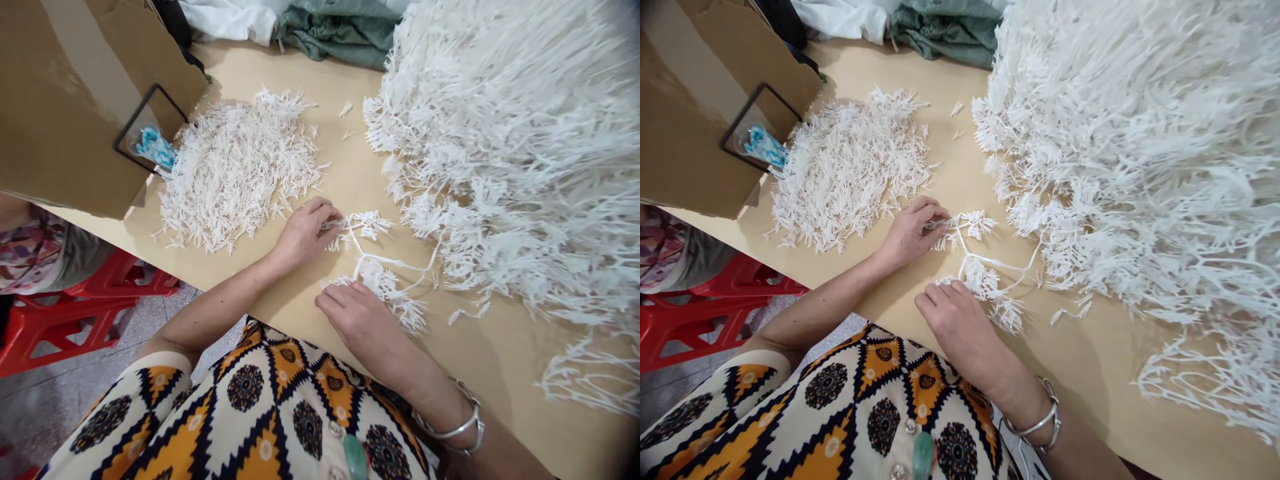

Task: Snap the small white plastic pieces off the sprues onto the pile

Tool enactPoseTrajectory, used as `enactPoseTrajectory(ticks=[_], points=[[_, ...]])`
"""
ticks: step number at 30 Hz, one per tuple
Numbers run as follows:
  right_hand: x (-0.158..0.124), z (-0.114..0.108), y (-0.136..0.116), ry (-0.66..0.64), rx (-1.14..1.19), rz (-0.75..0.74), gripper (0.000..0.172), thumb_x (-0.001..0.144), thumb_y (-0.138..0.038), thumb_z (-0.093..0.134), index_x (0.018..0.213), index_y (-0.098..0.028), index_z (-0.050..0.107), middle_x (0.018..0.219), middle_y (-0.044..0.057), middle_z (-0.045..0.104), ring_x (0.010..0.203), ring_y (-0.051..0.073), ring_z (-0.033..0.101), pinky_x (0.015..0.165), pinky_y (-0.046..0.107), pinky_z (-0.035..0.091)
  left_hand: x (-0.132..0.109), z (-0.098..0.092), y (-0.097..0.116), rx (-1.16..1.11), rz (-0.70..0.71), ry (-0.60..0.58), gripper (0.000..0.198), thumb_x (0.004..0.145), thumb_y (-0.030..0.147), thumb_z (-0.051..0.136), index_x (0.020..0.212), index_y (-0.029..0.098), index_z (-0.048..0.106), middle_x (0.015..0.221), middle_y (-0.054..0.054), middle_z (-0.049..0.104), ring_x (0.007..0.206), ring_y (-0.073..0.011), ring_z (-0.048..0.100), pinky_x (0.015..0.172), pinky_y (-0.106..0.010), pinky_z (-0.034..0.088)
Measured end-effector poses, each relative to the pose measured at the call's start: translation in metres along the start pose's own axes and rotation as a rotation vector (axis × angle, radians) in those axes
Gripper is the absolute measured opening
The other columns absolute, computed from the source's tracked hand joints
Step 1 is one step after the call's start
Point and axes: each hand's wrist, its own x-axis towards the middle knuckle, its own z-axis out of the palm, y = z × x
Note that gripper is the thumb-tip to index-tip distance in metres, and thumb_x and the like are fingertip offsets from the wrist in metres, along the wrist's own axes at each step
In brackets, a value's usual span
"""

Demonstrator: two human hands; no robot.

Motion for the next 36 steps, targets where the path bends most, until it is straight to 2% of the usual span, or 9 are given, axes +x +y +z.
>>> enactPoseTrajectory(ticks=[7, 11, 14, 18, 22, 25, 29, 32, 36], points=[[0.031, -0.007, 0.037, 0.607, 0.83, 0.501, 0.009, 0.1, -0.018, 0.066, 0.107, -0.023, 0.069, 0.096, 0.001, 0.075, 0.088, 0.015, 0.074, 0.086, 0.033, 0.059, 0.001, -0.001, 0.002, 0.035, 0.031, 0.003, 0.013, 0.1, 0.025, 0.068, 0.111, 0.019, 0.07, 0.114, -0.007, 0.07, 0.102, -0.0171, 0.069, 0.09, -0.032, 0.058], [0.047, -0.007, 0.067, 0.86, 1.001, 0.486, 0.018, 0.098, -0.024, 0.068, 0.115, -0.025, 0.067, 0.117, 0.005, 0.075, 0.116, 0.019, 0.075, 0.102, 0.038, 0.059, 0.0, -0.003, 0.004, 0.062, 0.035, -0.028, 0.014, 0.102, 0.028, 0.066, 0.113, 0.02, 0.069, 0.114, -0.008, 0.071, 0.102, -0.0178, 0.069, 0.092, -0.033, 0.058], [0.04, -0.015, 0.082, 0.833, 0.759, 0.519, 0.019, 0.096, -0.028, 0.067, 0.114, -0.024, 0.069, 0.112, 0.006, 0.074, 0.108, 0.021, 0.074, 0.099, 0.042, 0.06, 0.0, -0.003, 0.004, 0.068, 0.034, -0.037, 0.018, 0.103, 0.03, 0.064, 0.115, 0.018, 0.068, 0.116, -0.009, 0.072, 0.105, -0.0188, 0.069, 0.094, -0.035, 0.058], [0.021, -0.018, 0.097, 0.59, 0.235, 0.608, 0.025, 0.092, -0.028, 0.064, 0.114, -0.019, 0.073, 0.11, 0.011, 0.071, 0.095, 0.025, 0.069, 0.094, 0.049, 0.057, 0.001, -0.003, 0.004, 0.061, 0.033, -0.037, 0.022, 0.104, 0.036, 0.062, 0.113, 0.018, 0.069, 0.114, -0.009, 0.073, 0.104, -0.0193, 0.07, 0.094, -0.034, 0.058], [0.022, -0.002, 0.096, 0.387, 0.016, 0.666, 0.038, 0.097, -0.034, 0.061, 0.129, -0.013, 0.068, 0.115, 0.018, 0.07, 0.103, 0.032, 0.066, 0.098, 0.054, 0.055, 0.004, -0.002, 0.01, 0.134, 0.083, -0.085, 0.037, 0.106, 0.046, 0.059, 0.131, 0.02, 0.067, 0.14, -0.012, 0.069, 0.128, -0.0253, 0.065, 0.112, -0.044, 0.051], [0.031, 0.009, 0.084, 0.366, -0.129, 0.67, 0.052, 0.101, -0.042, 0.059, 0.141, -0.009, 0.059, 0.125, 0.024, 0.067, 0.114, 0.038, 0.062, 0.099, 0.058, 0.052, 0.006, 0.005, 0.012, 0.244, 0.041, -0.114, 0.054, 0.104, 0.057, 0.056, 0.146, 0.023, 0.059, 0.163, -0.013, 0.055, 0.153, -0.0369, 0.046, 0.125, -0.062, 0.034], [0.034, 0.015, 0.075, 0.381, -0.163, 0.668, 0.059, 0.103, -0.044, 0.057, 0.148, -0.007, 0.052, 0.132, 0.028, 0.063, 0.118, 0.04, 0.059, 0.1, 0.059, 0.051, 0.01, 0.013, -0.002, 0.235, -0.219, 0.131, 0.076, 0.1, 0.073, 0.051, 0.152, 0.018, 0.052, 0.17, -0.023, 0.042, 0.164, -0.0442, 0.028, 0.13, -0.073, 0.015], [0.03, 0.019, 0.08, 0.417, -0.167, 0.651, 0.056, 0.103, -0.039, 0.057, 0.149, -0.007, 0.052, 0.134, 0.027, 0.063, 0.119, 0.039, 0.058, 0.102, 0.059, 0.05, 0.015, 0.008, -0.018, 0.175, -0.346, 0.269, 0.084, 0.096, 0.081, 0.047, 0.152, 0.019, 0.05, 0.171, -0.023, 0.039, 0.165, -0.0441, 0.023, 0.13, -0.073, 0.012], [0.027, 0.026, 0.093, 0.439, -0.178, 0.612, 0.046, 0.102, -0.034, 0.057, 0.14, -0.007, 0.06, 0.125, 0.023, 0.066, 0.115, 0.036, 0.059, 0.103, 0.058, 0.051, 0.016, -0.006, -0.026, 0.204, -0.382, 0.239, 0.07, 0.101, 0.074, 0.044, 0.146, 0.022, 0.055, 0.168, -0.021, 0.043, 0.163, -0.0429, 0.028, 0.128, -0.073, 0.018]])
